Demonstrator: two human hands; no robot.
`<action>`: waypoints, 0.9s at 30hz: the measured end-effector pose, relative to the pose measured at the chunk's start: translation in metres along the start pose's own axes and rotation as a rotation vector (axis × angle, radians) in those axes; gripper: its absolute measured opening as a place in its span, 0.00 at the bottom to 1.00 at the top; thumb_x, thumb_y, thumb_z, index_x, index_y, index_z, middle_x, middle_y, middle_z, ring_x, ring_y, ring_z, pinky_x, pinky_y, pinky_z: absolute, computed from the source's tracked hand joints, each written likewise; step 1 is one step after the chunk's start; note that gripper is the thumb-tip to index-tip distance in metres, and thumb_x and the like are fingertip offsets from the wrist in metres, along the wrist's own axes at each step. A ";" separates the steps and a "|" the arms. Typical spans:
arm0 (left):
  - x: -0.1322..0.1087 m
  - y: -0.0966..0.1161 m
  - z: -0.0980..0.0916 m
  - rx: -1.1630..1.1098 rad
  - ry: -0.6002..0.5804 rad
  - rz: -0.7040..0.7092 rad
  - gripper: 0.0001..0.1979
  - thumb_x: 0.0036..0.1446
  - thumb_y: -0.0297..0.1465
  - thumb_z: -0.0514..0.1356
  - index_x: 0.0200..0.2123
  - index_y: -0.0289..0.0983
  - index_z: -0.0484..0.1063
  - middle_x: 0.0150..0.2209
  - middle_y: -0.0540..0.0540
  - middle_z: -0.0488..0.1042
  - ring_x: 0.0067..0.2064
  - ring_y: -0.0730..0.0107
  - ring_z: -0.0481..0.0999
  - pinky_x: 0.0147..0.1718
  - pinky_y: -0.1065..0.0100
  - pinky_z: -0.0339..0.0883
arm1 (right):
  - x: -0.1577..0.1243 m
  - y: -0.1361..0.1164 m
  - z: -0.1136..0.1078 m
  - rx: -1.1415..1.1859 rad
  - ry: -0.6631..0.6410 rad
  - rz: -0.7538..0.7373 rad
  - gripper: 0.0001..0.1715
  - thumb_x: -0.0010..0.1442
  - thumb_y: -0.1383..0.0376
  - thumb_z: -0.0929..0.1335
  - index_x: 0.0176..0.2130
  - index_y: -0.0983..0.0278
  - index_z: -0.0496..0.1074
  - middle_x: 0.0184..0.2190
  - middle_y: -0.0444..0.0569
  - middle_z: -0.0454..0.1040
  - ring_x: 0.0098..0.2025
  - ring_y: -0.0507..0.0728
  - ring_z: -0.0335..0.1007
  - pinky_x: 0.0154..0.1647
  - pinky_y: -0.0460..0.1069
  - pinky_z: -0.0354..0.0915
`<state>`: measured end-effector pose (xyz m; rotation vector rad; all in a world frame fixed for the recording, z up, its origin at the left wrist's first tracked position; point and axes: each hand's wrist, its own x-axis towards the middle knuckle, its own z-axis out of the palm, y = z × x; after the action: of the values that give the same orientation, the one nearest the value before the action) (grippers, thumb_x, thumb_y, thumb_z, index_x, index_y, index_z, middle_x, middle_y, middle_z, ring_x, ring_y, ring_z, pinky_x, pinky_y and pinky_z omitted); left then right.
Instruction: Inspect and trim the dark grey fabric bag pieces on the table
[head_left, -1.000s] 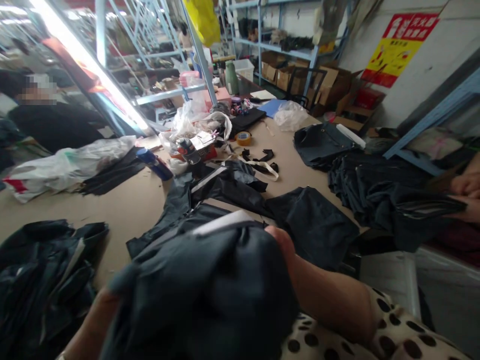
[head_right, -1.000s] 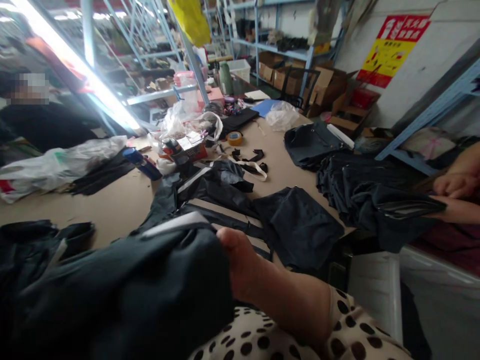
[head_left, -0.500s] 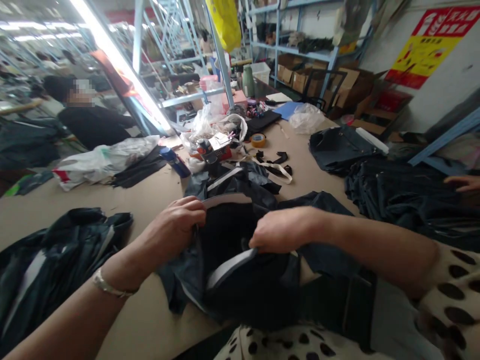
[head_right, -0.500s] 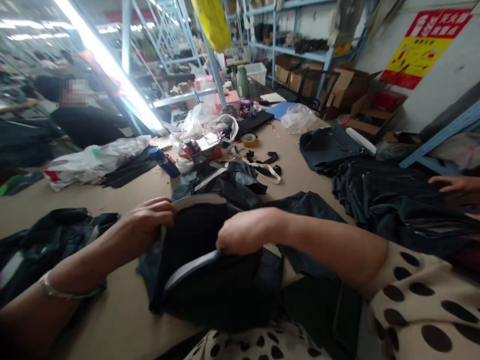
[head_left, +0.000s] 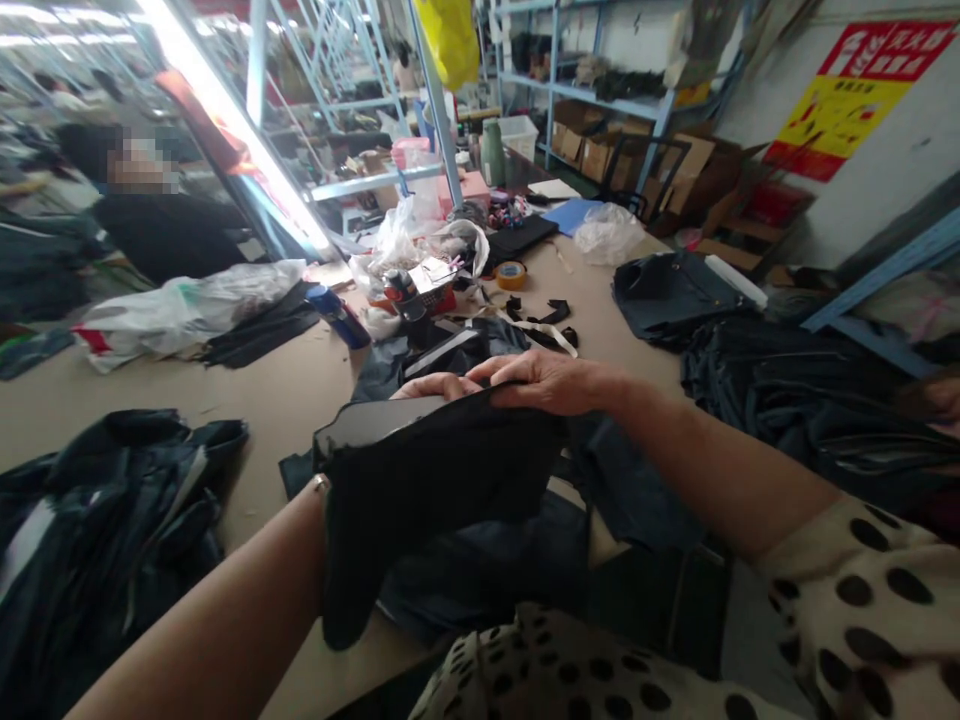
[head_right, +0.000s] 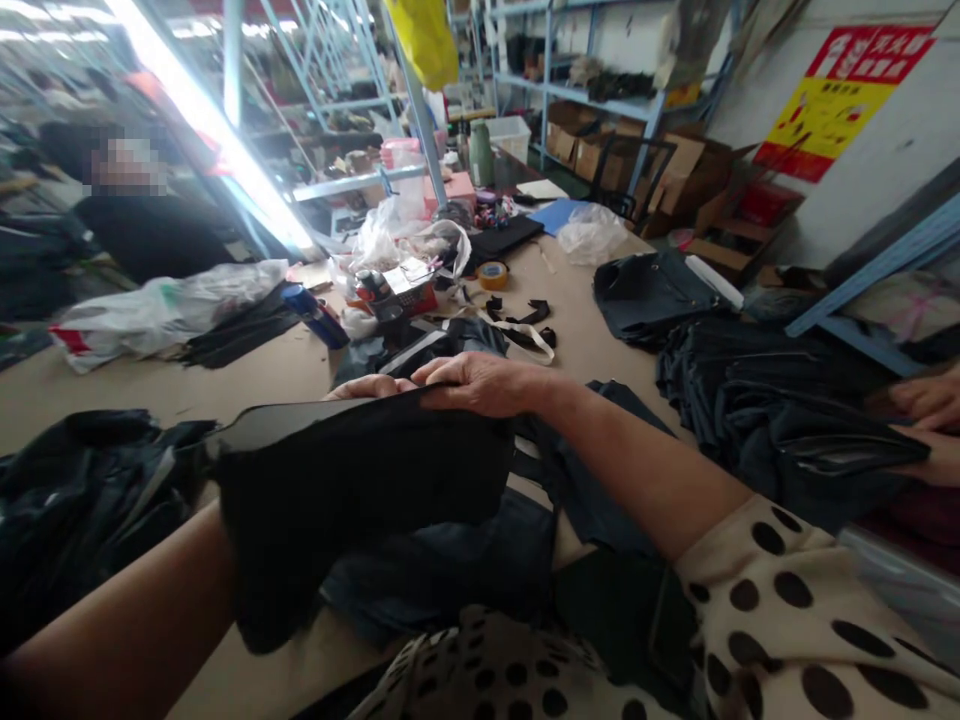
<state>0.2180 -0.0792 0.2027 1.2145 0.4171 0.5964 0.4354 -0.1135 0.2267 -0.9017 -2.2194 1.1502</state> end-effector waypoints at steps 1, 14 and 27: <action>0.004 -0.002 0.006 -0.080 -0.007 -0.005 0.11 0.42 0.34 0.67 0.28 0.32 0.74 0.36 0.43 0.74 0.38 0.62 0.74 0.39 0.65 0.68 | -0.004 0.005 -0.001 0.101 -0.017 0.049 0.16 0.63 0.59 0.63 0.39 0.69 0.72 0.42 0.48 0.69 0.41 0.51 0.64 0.41 0.45 0.59; -0.043 -0.095 -0.002 0.091 0.484 -0.485 0.22 0.41 0.36 0.69 0.37 0.30 0.70 0.39 0.42 0.73 0.35 0.69 0.73 0.35 0.69 0.67 | -0.223 0.136 -0.011 -0.547 0.885 0.816 0.28 0.49 0.58 0.69 0.47 0.70 0.69 0.44 0.60 0.70 0.45 0.64 0.67 0.49 0.59 0.63; -0.085 -0.157 0.017 0.212 0.501 -0.634 0.17 0.45 0.33 0.61 0.37 0.28 0.70 0.36 0.43 0.70 0.37 0.70 0.67 0.38 0.69 0.63 | -0.073 0.162 0.190 -0.471 0.234 0.722 0.21 0.60 0.63 0.66 0.52 0.68 0.68 0.47 0.57 0.68 0.50 0.64 0.63 0.51 0.57 0.62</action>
<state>0.1940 -0.1811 0.0575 1.0402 1.2588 0.2981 0.4118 -0.1969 -0.0181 -2.0331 -2.0409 0.7166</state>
